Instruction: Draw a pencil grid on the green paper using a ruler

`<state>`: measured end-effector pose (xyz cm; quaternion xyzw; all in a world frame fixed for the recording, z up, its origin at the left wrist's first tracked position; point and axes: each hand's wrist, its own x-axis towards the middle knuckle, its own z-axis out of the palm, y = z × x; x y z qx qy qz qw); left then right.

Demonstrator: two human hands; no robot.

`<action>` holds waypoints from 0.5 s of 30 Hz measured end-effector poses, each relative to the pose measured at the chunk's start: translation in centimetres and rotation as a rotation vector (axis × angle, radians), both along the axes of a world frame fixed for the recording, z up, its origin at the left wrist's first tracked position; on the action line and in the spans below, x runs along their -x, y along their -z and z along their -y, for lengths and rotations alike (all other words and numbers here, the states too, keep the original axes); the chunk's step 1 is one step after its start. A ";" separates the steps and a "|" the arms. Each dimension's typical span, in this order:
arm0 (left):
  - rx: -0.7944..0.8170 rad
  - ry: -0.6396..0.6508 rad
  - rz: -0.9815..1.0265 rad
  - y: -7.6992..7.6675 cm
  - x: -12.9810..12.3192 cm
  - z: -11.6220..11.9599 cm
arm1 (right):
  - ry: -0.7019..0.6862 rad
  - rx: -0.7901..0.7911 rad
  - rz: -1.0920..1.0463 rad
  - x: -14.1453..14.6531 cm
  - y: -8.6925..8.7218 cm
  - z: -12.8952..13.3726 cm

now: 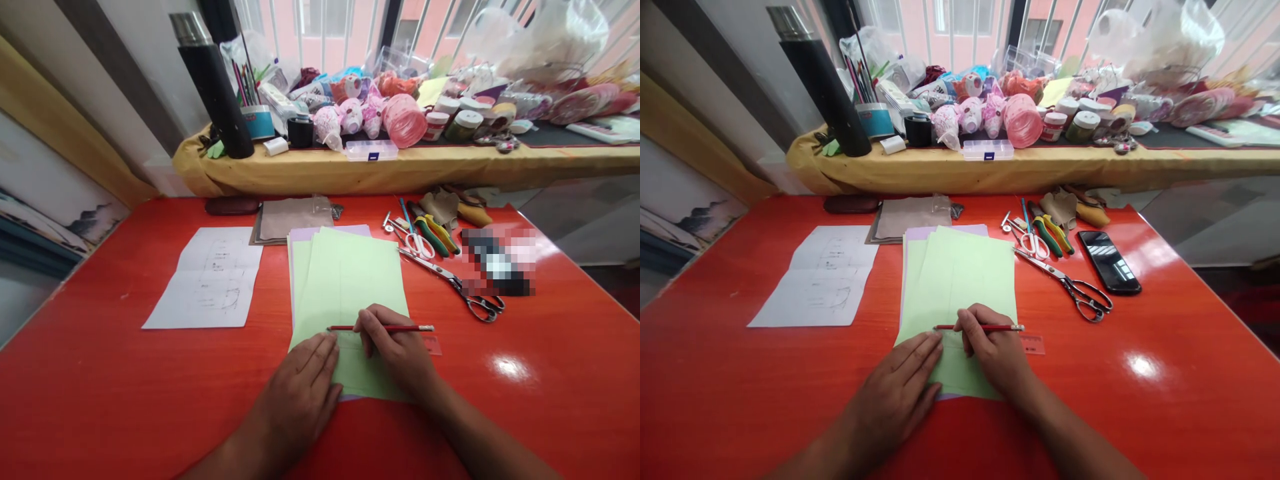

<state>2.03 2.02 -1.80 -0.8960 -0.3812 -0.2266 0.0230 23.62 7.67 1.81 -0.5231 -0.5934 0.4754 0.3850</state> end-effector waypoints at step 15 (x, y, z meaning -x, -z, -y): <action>0.013 0.002 -0.027 -0.4 0.0 -0.1 | 0.023 0.008 -0.019 -0.1 -0.3 0.0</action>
